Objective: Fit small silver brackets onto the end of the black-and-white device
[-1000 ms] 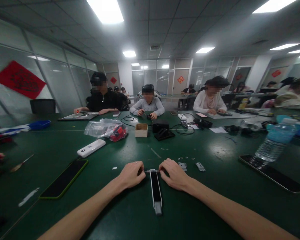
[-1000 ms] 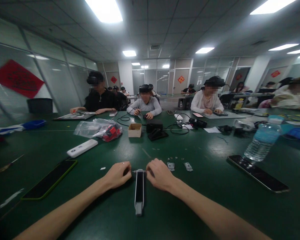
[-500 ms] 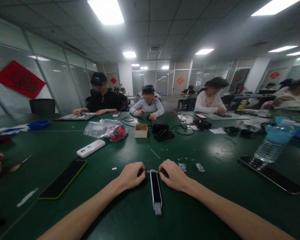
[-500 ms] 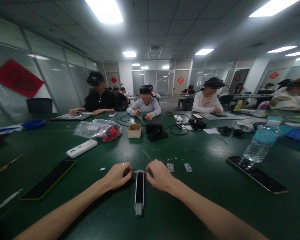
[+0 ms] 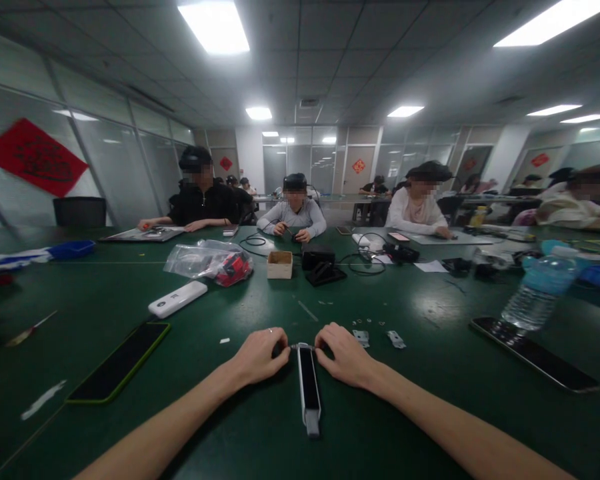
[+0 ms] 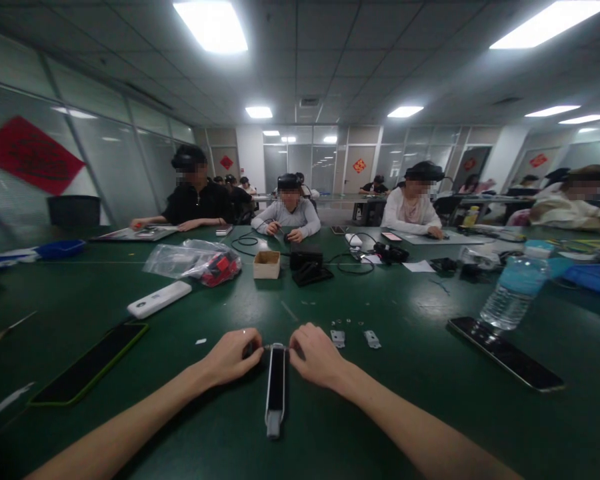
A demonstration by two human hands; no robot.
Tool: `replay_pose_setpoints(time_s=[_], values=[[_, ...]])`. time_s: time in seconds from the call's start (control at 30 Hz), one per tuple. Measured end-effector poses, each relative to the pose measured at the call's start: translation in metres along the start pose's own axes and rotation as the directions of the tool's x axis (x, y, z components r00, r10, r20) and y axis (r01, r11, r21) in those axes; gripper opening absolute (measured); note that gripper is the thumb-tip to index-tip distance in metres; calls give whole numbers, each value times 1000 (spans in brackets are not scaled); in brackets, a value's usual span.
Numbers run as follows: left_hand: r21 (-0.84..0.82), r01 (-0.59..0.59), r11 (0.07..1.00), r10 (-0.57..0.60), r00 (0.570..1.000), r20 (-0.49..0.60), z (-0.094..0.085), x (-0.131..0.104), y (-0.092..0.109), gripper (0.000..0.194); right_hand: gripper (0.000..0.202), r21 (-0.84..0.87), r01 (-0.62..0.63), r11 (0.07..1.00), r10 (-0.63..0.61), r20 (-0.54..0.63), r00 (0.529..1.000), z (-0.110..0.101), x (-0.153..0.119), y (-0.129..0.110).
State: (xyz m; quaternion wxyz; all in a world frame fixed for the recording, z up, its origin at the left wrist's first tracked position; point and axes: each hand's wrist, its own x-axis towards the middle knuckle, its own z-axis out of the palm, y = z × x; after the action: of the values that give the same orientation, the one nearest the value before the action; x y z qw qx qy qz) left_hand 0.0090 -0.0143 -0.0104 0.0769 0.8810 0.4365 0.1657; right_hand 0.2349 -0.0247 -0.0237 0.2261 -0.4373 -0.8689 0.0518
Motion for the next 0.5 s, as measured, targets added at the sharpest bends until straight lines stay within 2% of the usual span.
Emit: replay_pose_setpoints(time_s=[0.5], values=[[-29,-32,999,32,999,6,3,-1,-3,17,7,27,-49,998,48,33,998,-6,-1,-6]])
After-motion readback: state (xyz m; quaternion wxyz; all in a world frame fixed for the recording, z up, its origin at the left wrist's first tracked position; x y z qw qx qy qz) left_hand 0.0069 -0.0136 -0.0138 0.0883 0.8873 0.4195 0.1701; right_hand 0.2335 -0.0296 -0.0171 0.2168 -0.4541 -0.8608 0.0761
